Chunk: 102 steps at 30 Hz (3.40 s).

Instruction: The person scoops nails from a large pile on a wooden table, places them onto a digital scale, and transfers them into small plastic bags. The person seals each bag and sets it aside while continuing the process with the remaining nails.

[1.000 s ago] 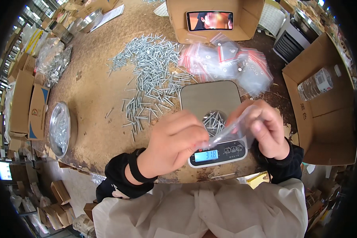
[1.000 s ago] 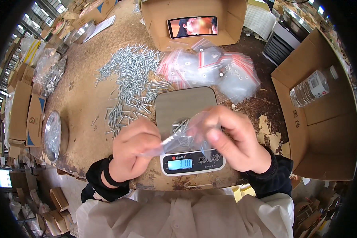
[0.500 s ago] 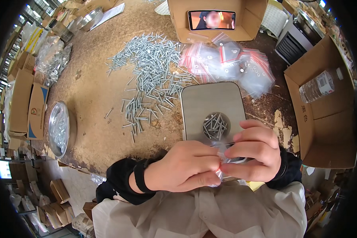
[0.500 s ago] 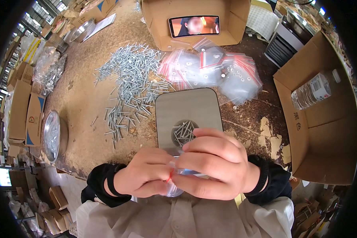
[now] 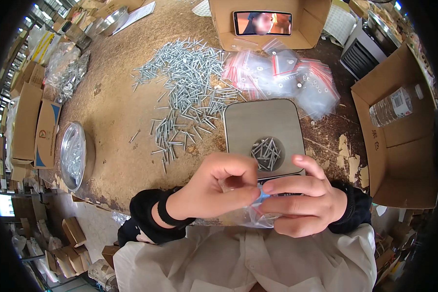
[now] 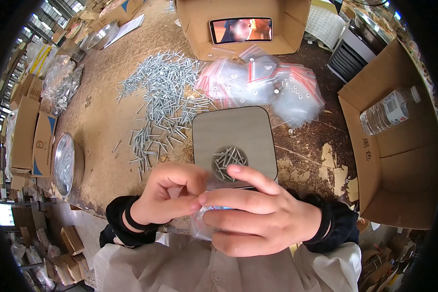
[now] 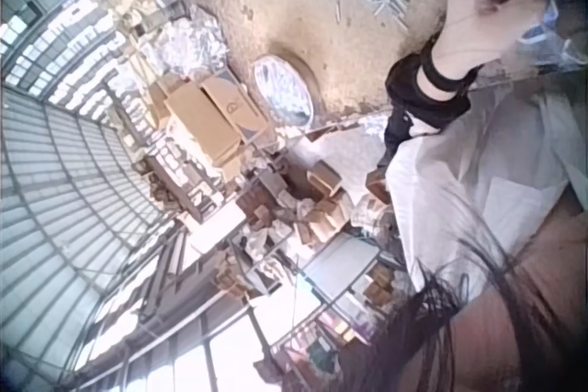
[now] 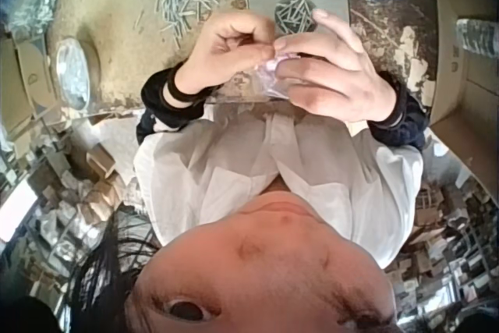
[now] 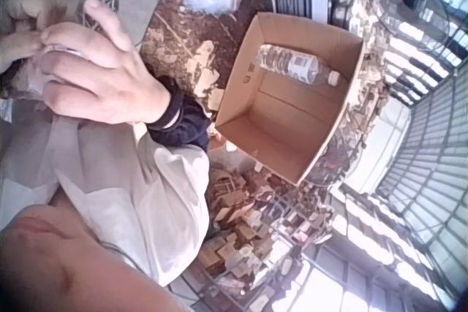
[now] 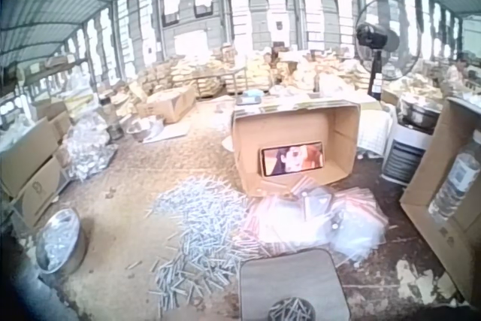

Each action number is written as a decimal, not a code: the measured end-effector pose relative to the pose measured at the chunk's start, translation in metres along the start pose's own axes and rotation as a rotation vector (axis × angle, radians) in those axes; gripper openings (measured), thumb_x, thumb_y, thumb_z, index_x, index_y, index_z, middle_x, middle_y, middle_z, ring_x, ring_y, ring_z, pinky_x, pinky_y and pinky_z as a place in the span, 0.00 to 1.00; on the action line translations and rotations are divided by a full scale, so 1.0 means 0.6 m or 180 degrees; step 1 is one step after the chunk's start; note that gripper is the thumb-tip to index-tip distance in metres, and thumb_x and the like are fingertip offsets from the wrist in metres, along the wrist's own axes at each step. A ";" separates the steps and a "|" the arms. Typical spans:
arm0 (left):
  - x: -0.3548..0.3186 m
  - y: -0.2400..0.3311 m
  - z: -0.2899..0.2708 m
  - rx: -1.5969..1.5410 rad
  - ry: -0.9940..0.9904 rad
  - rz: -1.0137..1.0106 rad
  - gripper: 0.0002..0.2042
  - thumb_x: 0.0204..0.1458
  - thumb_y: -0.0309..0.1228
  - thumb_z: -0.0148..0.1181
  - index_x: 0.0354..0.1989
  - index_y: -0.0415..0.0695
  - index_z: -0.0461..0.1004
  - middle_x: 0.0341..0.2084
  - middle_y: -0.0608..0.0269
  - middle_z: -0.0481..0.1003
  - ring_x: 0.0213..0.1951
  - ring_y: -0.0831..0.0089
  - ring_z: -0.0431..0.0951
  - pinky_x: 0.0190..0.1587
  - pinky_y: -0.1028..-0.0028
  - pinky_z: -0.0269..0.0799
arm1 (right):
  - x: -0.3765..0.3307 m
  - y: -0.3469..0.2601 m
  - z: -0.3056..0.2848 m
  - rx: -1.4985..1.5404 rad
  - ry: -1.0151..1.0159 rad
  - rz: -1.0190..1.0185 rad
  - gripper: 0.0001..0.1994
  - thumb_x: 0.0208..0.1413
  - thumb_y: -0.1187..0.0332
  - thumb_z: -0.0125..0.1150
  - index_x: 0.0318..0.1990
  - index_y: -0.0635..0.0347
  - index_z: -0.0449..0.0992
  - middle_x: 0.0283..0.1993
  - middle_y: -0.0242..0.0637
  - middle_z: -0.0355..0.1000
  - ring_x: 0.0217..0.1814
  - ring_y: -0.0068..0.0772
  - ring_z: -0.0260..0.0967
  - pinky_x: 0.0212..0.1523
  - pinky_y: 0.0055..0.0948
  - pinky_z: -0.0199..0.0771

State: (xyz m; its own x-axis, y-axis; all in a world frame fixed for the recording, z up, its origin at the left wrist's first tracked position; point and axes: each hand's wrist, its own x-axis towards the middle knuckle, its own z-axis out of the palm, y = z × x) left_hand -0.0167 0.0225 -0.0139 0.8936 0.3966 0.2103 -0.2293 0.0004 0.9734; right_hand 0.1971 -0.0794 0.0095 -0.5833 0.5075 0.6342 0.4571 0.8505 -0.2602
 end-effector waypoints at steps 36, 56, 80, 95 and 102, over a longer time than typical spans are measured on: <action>0.015 -0.027 0.060 0.1306 0.0148 0.0090 0.25 0.36 0.29 0.73 0.45 0.39 0.71 0.40 0.53 0.74 0.44 0.50 0.74 0.47 0.61 0.69 | -0.018 0.021 0.016 0.0834 0.0313 0.1589 0.49 0.42 0.42 0.68 0.63 0.76 0.60 0.18 0.30 0.62 0.18 0.30 0.63 0.22 0.30 0.62; 0.011 -0.011 0.053 0.0300 0.0095 -0.0220 0.14 0.48 0.24 0.67 0.39 0.41 0.68 0.32 0.67 0.71 0.36 0.76 0.72 0.42 0.73 0.68 | 0.001 -0.007 0.001 0.3171 0.1058 0.3222 0.56 0.42 0.31 0.62 0.65 0.74 0.55 0.30 0.33 0.70 0.33 0.22 0.69 0.36 0.22 0.66; 0.014 0.013 0.055 0.1133 0.0406 0.1128 0.20 0.56 0.28 0.54 0.57 0.40 0.69 0.54 0.43 0.68 0.54 0.53 0.70 0.56 0.60 0.64 | -0.004 0.008 -0.008 0.0234 0.0257 0.0696 0.04 0.51 0.68 0.65 0.32 0.55 0.78 0.24 0.29 0.73 0.30 0.31 0.73 0.64 0.56 0.59; 0.004 0.006 0.046 0.1882 0.0474 0.1653 0.04 0.42 0.24 0.62 0.25 0.44 0.73 0.19 0.68 0.70 0.17 0.69 0.68 0.20 0.70 0.61 | -0.002 0.016 0.007 0.1382 0.0302 0.0833 0.06 0.45 0.70 0.69 0.30 0.57 0.77 0.27 0.32 0.72 0.26 0.35 0.72 0.49 0.45 0.76; 0.007 0.004 0.047 0.2331 0.0285 0.1679 0.09 0.35 0.23 0.62 0.20 0.46 0.67 0.19 0.68 0.63 0.17 0.69 0.65 0.19 0.70 0.58 | 0.000 0.001 0.025 0.1211 0.0379 0.0961 0.07 0.42 0.75 0.68 0.29 0.57 0.76 0.26 0.32 0.70 0.26 0.36 0.71 0.45 0.41 0.78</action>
State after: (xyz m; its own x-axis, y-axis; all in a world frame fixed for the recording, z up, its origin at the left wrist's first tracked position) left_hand -0.0026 -0.0017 -0.0082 0.7017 0.2496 0.6673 -0.2704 -0.7733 0.5736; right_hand 0.1873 -0.0767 -0.0015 -0.3719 0.7384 0.5625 0.3035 0.6694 -0.6780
